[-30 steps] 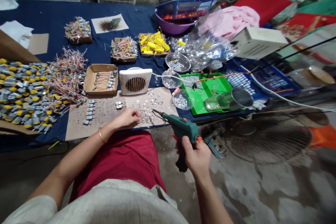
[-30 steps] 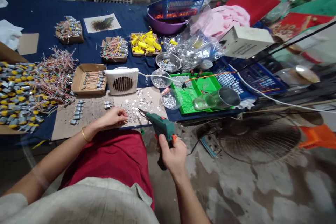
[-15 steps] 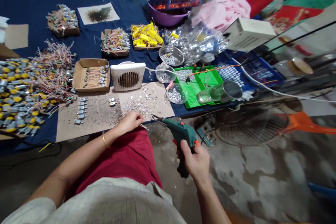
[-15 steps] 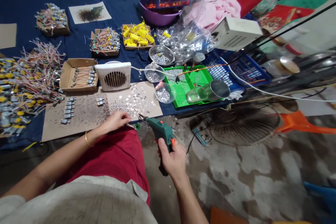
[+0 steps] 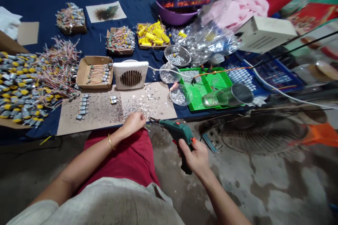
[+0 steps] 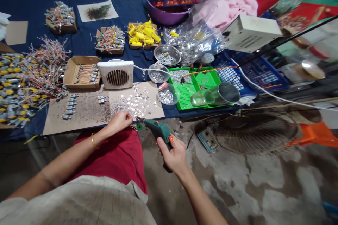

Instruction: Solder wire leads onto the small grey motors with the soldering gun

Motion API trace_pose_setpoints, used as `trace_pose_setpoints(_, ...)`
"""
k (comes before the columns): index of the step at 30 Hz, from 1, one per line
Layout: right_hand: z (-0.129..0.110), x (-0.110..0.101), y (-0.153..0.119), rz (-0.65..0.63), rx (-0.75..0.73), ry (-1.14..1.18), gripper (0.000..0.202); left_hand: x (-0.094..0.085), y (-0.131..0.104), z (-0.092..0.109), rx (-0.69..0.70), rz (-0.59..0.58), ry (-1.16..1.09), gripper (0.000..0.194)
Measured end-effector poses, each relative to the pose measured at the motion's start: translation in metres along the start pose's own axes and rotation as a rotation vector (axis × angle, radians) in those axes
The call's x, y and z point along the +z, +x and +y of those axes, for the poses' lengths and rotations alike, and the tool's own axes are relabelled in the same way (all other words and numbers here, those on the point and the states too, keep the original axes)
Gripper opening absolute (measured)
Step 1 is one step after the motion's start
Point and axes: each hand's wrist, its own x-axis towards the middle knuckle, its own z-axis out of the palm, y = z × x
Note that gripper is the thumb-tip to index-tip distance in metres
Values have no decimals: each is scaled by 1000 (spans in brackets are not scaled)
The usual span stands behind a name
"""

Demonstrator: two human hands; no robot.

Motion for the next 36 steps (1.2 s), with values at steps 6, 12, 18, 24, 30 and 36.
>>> trace_pose_setpoints(6, 2, -6, 9, -23, -101, -27, 47, 0, -1, 4, -23, 1, 26, 18)
trace_pose_setpoints(12, 5, -5, 13, -32, -125, -11, 47, -2, -1, 8, -37, -21, 44, 18)
trace_pose_setpoints(18, 3, -6, 15, -57, -123, -18, 48, -1, 0, 7, -46, -24, 58, 18)
trace_pose_setpoints(24, 0, -7, 18, -74, -106, -31, 49, -1, 1, 6, -34, -22, 60, 18)
trace_pose_setpoints(30, -3, -6, 18, -97, -85, -48, 50, -1, 2, 5, -38, -34, 59, 18)
trace_pose_setpoints(36, -7, -6, 21, -85, -131, -47, 50, 1, 2, 4, -25, -30, 64, 17)
